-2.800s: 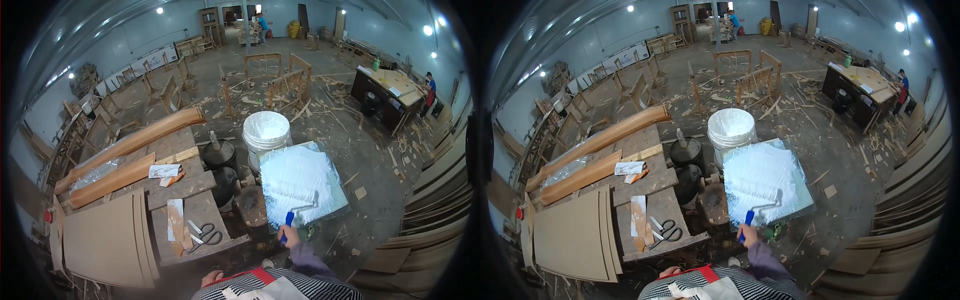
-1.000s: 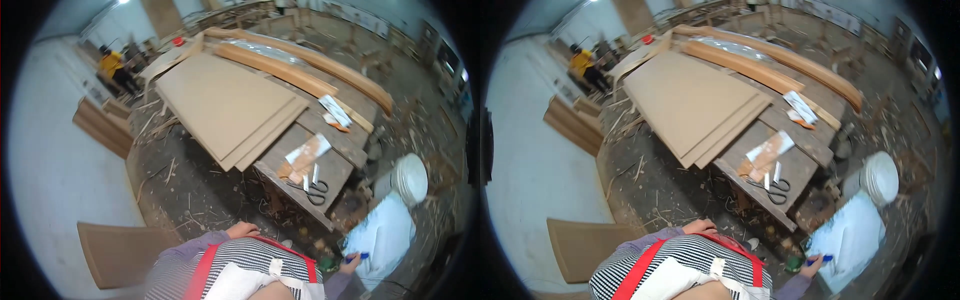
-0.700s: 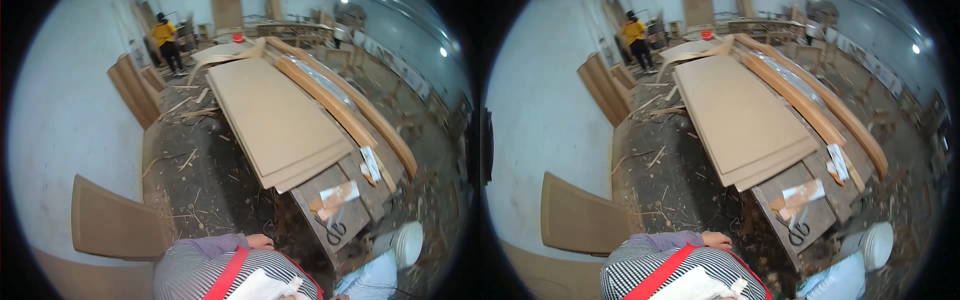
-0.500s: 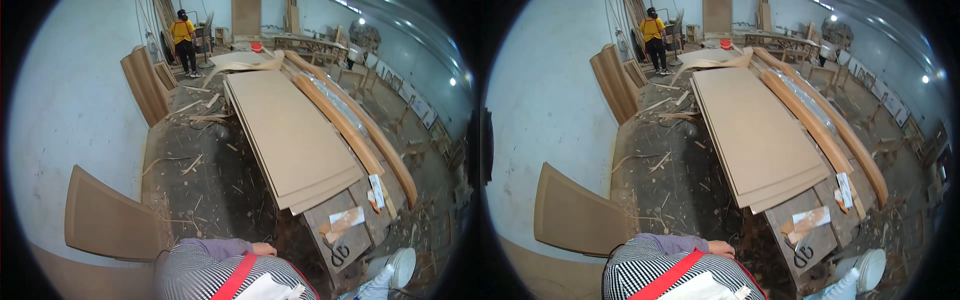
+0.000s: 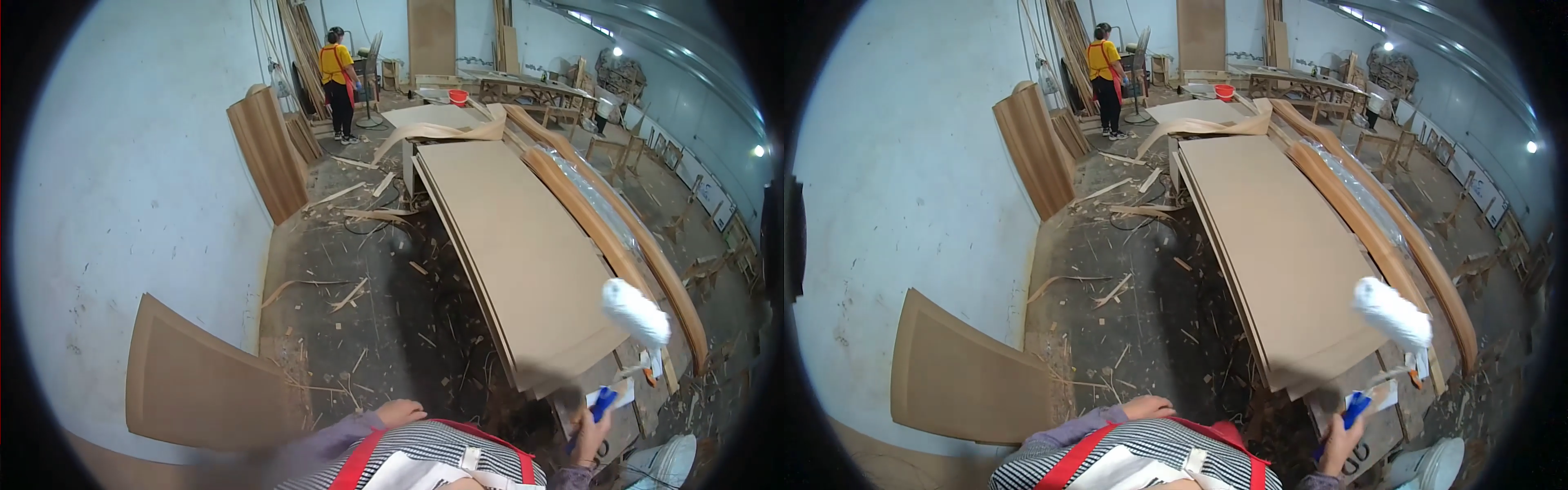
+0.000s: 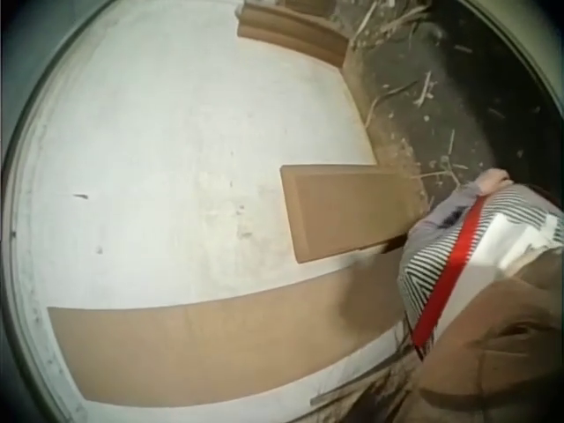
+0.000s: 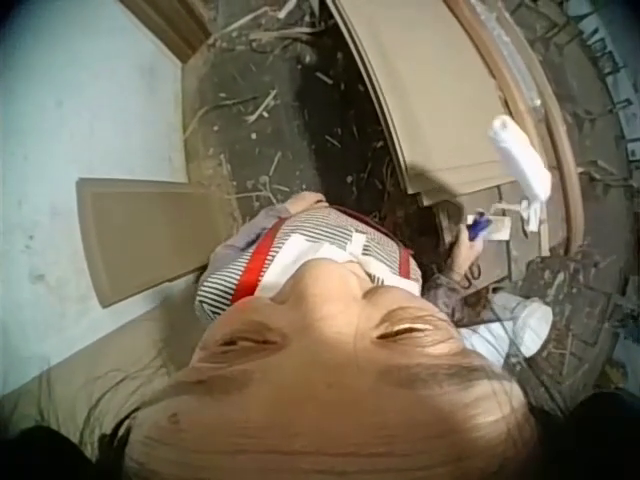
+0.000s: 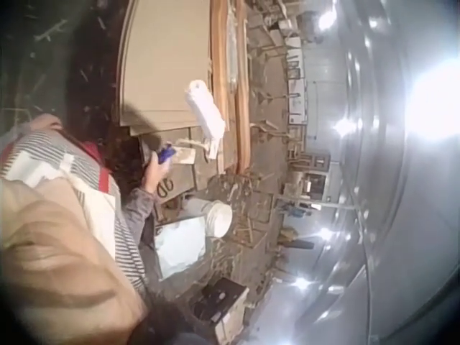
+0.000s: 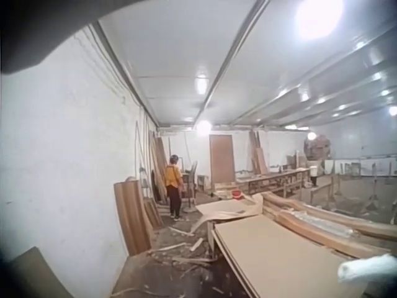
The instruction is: Applying adhesive with a roller to a base board and then carefully aligning and pressing down wood veneer sheets.
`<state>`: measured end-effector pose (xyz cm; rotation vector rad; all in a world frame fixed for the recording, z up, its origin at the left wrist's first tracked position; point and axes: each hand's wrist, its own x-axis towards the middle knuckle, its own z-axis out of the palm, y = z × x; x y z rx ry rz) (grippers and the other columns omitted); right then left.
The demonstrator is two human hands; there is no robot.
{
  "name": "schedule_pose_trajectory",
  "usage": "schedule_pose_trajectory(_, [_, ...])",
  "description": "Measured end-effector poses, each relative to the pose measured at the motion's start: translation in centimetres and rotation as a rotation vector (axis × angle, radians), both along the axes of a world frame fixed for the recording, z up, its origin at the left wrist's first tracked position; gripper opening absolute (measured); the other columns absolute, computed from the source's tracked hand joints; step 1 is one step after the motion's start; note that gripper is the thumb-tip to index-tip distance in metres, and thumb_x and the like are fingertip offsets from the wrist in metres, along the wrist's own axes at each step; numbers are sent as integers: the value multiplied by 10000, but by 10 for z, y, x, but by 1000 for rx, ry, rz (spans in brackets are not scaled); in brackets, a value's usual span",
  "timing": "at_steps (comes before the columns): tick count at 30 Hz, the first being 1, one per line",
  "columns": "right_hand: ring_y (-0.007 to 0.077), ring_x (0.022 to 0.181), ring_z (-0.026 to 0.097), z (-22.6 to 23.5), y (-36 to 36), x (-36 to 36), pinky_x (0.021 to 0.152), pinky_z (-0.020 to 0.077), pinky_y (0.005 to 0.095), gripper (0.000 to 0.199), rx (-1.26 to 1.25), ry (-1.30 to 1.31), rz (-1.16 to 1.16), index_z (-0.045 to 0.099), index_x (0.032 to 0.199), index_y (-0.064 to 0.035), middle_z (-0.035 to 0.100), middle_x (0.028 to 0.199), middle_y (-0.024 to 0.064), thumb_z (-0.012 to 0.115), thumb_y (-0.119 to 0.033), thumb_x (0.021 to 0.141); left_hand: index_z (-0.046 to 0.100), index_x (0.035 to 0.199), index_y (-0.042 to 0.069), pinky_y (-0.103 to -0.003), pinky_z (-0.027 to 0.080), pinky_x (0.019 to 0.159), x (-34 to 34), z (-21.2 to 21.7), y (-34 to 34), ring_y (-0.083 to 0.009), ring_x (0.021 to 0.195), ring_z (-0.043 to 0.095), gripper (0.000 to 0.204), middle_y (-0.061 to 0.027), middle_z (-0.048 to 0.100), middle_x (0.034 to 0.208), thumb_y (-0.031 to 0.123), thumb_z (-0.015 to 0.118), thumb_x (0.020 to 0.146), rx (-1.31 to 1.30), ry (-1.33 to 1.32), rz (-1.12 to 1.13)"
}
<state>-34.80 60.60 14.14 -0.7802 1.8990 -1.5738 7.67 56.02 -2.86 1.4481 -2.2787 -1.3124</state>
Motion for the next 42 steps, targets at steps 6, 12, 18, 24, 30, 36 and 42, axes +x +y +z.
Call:
schedule_pose_trajectory(6, [138,410,470,-87,-119,-6,376,385,307,134,367,-20,405,533,871,-28,482,577,29,619,-69,776,651,1103,62,-441,499,845,51,2,-60,-365,993,629,416,-189,663,1046,416,492,952,13,-25,38])
schedule_pose_trajectory(12, [141,441,523,-127,-226,-17,393,405,301,70,378,145,542,521,745,-32,538,574,51,584,-44,773,649,1108,78,-443,497,863,83,21,-200,-357,1019,625,431,-175,661,1081,446,499,941,-55,-110,70])
schedule_pose_trajectory(18, [403,643,637,-134,-436,21,587,494,477,245,391,548,481,583,796,57,606,651,242,613,-181,743,641,1119,64,-433,501,856,61,52,-345,-353,1012,629,417,-183,657,1085,421,520,941,-35,-156,-34])
schedule_pose_trajectory(24, [252,462,597,-98,-622,78,448,481,387,200,391,260,707,558,767,65,573,557,164,583,-134,764,633,1141,62,-420,502,864,103,26,-452,-351,1015,629,410,-179,658,1095,407,538,942,-45,-86,28])
schedule_pose_trajectory(30, [251,536,633,-132,-771,125,474,489,395,241,283,583,658,562,832,76,612,631,177,603,-148,755,635,1123,42,-390,511,831,171,1,-561,-352,988,643,343,-189,662,1069,324,587,933,2,119,158])
schedule_pose_trajectory(36, [229,522,615,-137,-967,233,449,461,387,207,449,166,556,599,783,55,600,610,135,630,-144,736,636,1098,24,-391,512,794,215,-29,-714,-344,934,657,308,-188,668,1012,280,594,932,-28,105,315])
schedule_pose_trajectory(42, [244,494,626,-151,-1175,202,479,501,399,202,432,284,425,639,693,58,619,586,168,599,-136,732,632,1102,14,-387,510,781,235,-7,-856,-331,903,660,302,-189,673,979,262,569,941,11,71,236])
